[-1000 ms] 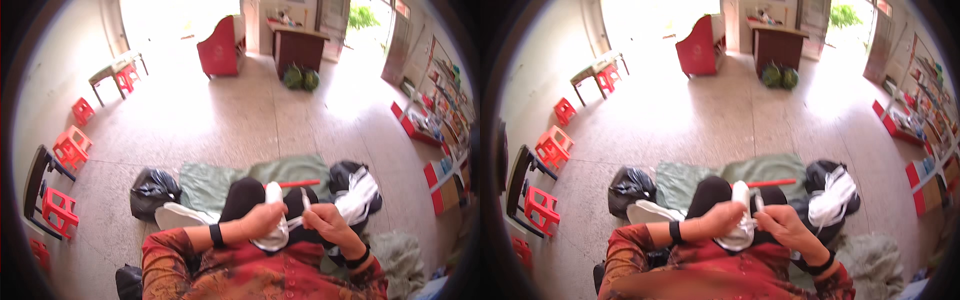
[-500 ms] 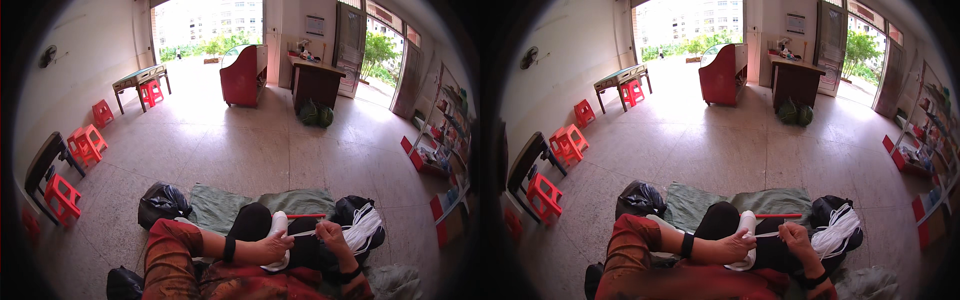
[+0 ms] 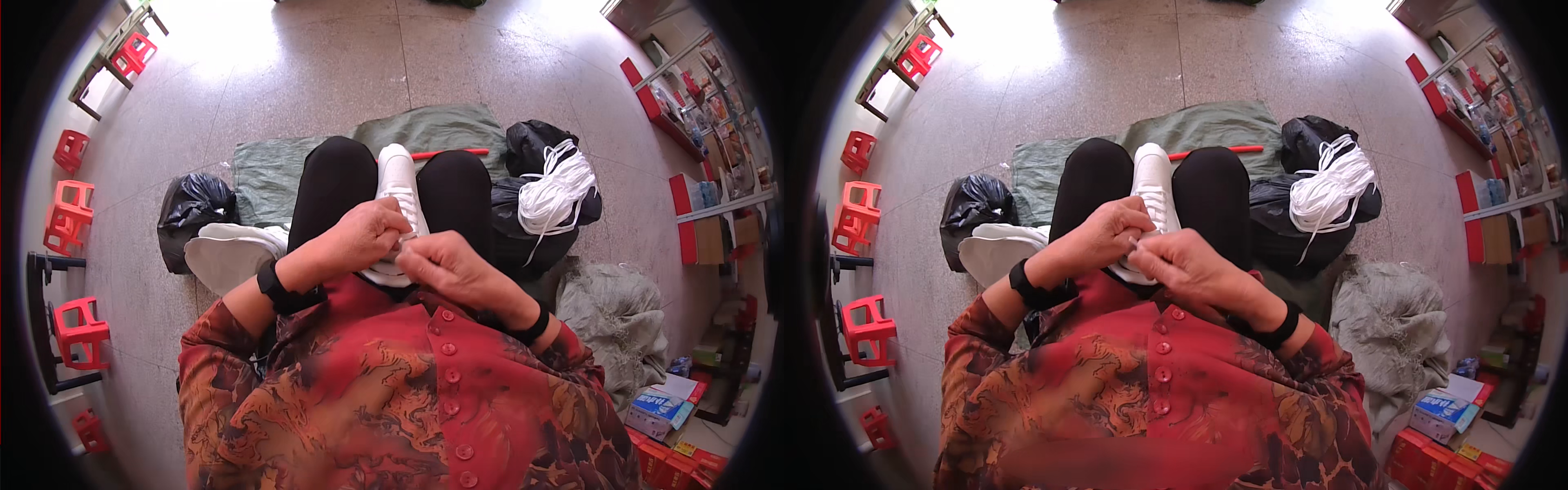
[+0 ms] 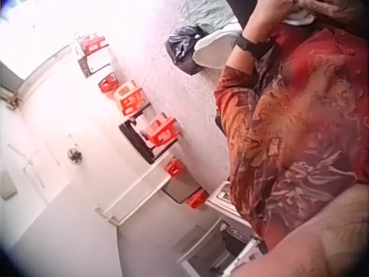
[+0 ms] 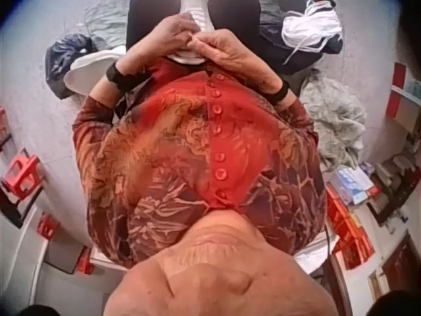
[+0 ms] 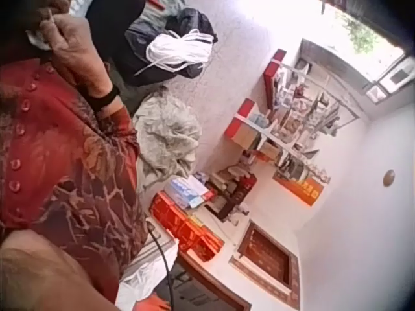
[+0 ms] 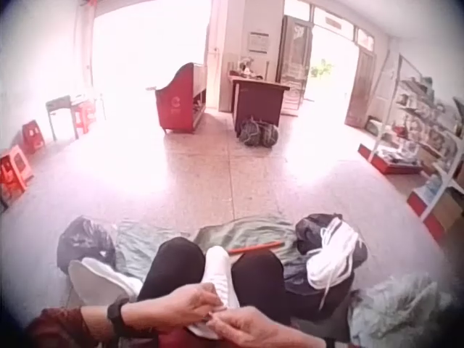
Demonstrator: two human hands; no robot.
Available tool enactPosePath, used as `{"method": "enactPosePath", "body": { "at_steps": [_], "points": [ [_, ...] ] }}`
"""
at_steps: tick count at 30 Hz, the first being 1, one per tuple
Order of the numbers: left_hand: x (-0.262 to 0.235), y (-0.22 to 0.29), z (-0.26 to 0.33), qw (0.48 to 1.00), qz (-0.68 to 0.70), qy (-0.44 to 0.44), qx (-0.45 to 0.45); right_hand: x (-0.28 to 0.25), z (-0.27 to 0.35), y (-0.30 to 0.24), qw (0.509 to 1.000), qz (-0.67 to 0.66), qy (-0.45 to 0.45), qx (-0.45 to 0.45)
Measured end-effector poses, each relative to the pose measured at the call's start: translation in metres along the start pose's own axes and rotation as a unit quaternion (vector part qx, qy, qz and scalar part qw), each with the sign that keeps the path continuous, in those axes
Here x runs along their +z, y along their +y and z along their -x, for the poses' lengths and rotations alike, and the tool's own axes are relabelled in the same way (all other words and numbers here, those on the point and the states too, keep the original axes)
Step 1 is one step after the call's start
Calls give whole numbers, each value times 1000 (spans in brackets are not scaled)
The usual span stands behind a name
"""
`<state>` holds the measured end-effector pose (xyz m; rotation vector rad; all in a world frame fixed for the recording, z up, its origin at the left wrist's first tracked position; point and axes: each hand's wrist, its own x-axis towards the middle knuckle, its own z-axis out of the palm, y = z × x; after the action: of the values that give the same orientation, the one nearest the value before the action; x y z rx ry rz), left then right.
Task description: Lacing white shoes while sitting on the floor in a warehouse-like environment.
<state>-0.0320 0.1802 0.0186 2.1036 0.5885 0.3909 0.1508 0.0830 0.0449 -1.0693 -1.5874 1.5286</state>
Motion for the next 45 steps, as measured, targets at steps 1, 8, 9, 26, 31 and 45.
{"method": "enactPosePath", "body": {
  "at_steps": [1,8,9,26,31,45],
  "points": [
    [0,-4,-1,1000,0,-10,3,-3,-1,12,998,-57,17,-7],
    [-1,8,14,983,-153,57,84,-16,2,34,949,-300,82,53],
    [-1,5,15,996,-90,11,22,-18,1,39,941,-327,75,42],
    [-34,-52,-29,878,403,119,-231,3,0,54,990,-80,91,70],
    [-43,-43,11,922,282,211,-162,5,4,57,991,-26,116,56],
    [5,-193,302,651,158,586,-456,11,8,64,987,28,156,32]
  ]
}}
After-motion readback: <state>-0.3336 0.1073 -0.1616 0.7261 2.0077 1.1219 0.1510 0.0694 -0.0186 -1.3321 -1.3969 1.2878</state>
